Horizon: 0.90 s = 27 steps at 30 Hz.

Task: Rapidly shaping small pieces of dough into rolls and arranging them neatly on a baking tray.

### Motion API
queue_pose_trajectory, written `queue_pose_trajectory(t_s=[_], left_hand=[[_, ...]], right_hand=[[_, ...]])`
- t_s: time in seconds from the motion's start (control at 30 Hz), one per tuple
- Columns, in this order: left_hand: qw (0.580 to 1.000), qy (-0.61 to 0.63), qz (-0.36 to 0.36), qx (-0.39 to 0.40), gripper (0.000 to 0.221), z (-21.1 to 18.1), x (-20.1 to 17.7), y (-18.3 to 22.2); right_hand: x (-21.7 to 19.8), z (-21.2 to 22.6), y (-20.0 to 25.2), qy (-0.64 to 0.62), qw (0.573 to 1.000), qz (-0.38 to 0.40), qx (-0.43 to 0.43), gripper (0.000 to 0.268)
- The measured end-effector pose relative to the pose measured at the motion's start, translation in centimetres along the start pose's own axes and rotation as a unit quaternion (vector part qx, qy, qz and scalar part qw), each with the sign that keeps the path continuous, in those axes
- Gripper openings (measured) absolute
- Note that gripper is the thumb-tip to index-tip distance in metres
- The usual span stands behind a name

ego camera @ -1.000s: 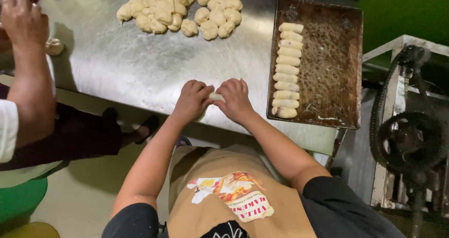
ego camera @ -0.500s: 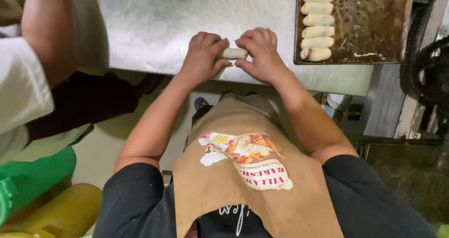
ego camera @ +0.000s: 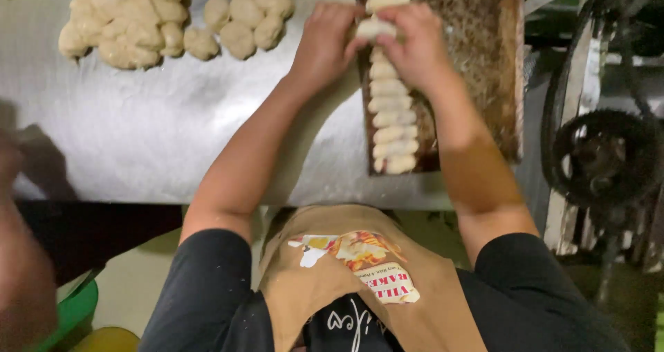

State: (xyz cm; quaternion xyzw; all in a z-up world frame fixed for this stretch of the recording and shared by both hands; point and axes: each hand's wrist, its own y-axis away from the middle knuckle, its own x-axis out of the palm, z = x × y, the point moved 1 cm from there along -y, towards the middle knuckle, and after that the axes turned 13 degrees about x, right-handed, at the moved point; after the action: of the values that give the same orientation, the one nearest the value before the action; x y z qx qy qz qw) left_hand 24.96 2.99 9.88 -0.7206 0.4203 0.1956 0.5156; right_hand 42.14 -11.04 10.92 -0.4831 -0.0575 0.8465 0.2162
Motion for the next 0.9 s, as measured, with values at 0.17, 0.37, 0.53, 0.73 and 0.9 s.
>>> queue_pose_trajectory(t_s=[0.17,0.37,0.53,0.73,0.9], left_hand=[[0.992,-0.039,-0.004,-0.120,0.023,8.0,7.7,-7.5],[0.986,-0.082,0.007,-0.146,0.053,5.6,7.0,-3.9],[0.952,-0.267,-0.058,-0.135,0.048,3.6,0.6,5.4],[0.935,-0.323,-0.098,-0.113,0.036,3.6,-3.2,10.4],[0.963,-0.110,-0.239,-0.055,0.029,-3.3,-8.8,10.9]], right_hand=[[0.6,-10.5,-8.5,-0.008,0.999,0.029,0.019,0.026],[-1.5,-11.0,-8.3,0.037,0.980,0.197,0.007,0.048],[-3.7,-9.4,-4.7,0.006,0.981,0.195,0.000,0.063],[-3.0,-2.7,0.2,-0.081,0.987,0.111,-0.089,0.048],[-2.2,7.9,6.5,-0.142,0.982,0.101,-0.073,0.047]])
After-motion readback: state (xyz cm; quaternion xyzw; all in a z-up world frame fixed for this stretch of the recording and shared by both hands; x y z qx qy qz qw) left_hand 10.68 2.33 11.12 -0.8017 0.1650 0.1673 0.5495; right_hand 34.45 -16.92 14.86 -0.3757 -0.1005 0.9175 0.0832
